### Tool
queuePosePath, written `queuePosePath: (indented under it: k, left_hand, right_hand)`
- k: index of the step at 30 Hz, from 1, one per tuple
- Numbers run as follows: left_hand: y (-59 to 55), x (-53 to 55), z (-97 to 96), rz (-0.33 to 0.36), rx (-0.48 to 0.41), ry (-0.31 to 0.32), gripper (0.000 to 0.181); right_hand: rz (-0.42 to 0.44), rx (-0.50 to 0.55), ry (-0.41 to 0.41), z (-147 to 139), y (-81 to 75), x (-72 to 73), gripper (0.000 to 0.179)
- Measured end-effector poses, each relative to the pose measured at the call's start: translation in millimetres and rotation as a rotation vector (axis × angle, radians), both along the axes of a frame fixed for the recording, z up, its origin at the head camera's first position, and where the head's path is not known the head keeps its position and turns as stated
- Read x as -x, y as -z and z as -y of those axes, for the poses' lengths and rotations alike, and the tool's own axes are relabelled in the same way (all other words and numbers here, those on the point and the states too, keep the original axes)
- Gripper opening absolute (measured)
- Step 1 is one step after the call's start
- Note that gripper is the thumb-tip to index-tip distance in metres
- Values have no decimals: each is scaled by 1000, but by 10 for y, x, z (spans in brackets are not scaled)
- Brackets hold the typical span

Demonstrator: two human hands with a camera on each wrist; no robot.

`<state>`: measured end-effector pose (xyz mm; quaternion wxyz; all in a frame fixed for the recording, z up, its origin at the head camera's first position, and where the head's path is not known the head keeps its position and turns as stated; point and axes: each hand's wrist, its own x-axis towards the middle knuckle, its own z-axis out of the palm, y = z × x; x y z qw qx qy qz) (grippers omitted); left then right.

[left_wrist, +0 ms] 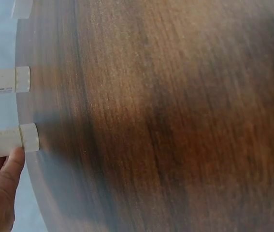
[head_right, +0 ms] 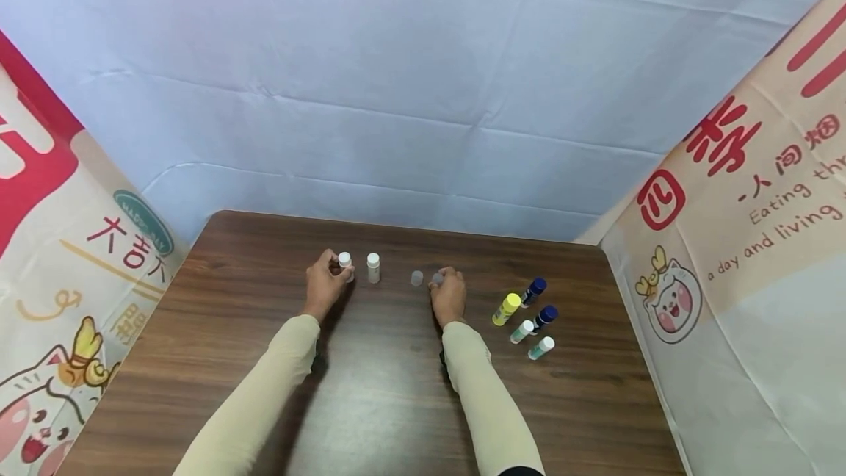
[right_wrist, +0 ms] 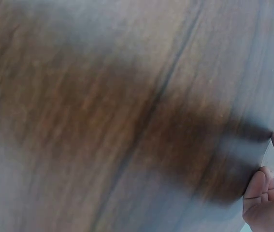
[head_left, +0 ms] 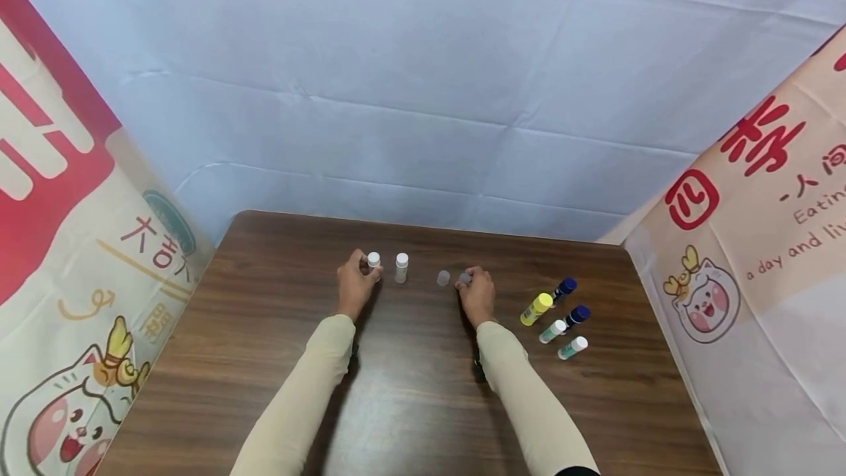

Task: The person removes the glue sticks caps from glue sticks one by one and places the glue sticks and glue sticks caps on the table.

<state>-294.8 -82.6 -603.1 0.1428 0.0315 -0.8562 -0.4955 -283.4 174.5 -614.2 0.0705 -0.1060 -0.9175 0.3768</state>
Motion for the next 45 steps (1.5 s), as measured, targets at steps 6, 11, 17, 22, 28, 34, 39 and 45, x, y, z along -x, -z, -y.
queuePosePath:
  k: [6, 11, 17, 22, 28, 34, 39, 45]
  left_hand:
    - [-27, 46, -12, 22, 12, 8, 30]
    - [-52, 79, -18, 20, 15, 19, 29]
    - [-77, 108, -17, 19, 1, 31, 28]
    - [-93, 118, -16, 17, -6, 34, 28]
    - [-86, 114, -10, 19, -10, 42, 28]
    - [-70, 98, -7, 14, -13, 52, 28]
    - [-76, 84, 6, 24, -19, 60, 28]
    - [-74, 68, 8, 26, -18, 63, 28]
  right_hand:
    - [-33, 27, 5, -9, 2, -13, 38]
    - [-49, 71, 37, -4, -33, -72, 45]
    - [-132, 15, 77, 17, -100, -253, 40]
    - [-247, 40, 136, 59, -220, -445, 31]
    - [-467, 56, 234, 29, -404, -678, 24]
    - [-587, 63, 337, -153, -525, -855, 21]
    - [-633, 44, 435, -340, -562, -936, 23]
    - [-636, -57, 461, -506, -536, -977, 33]
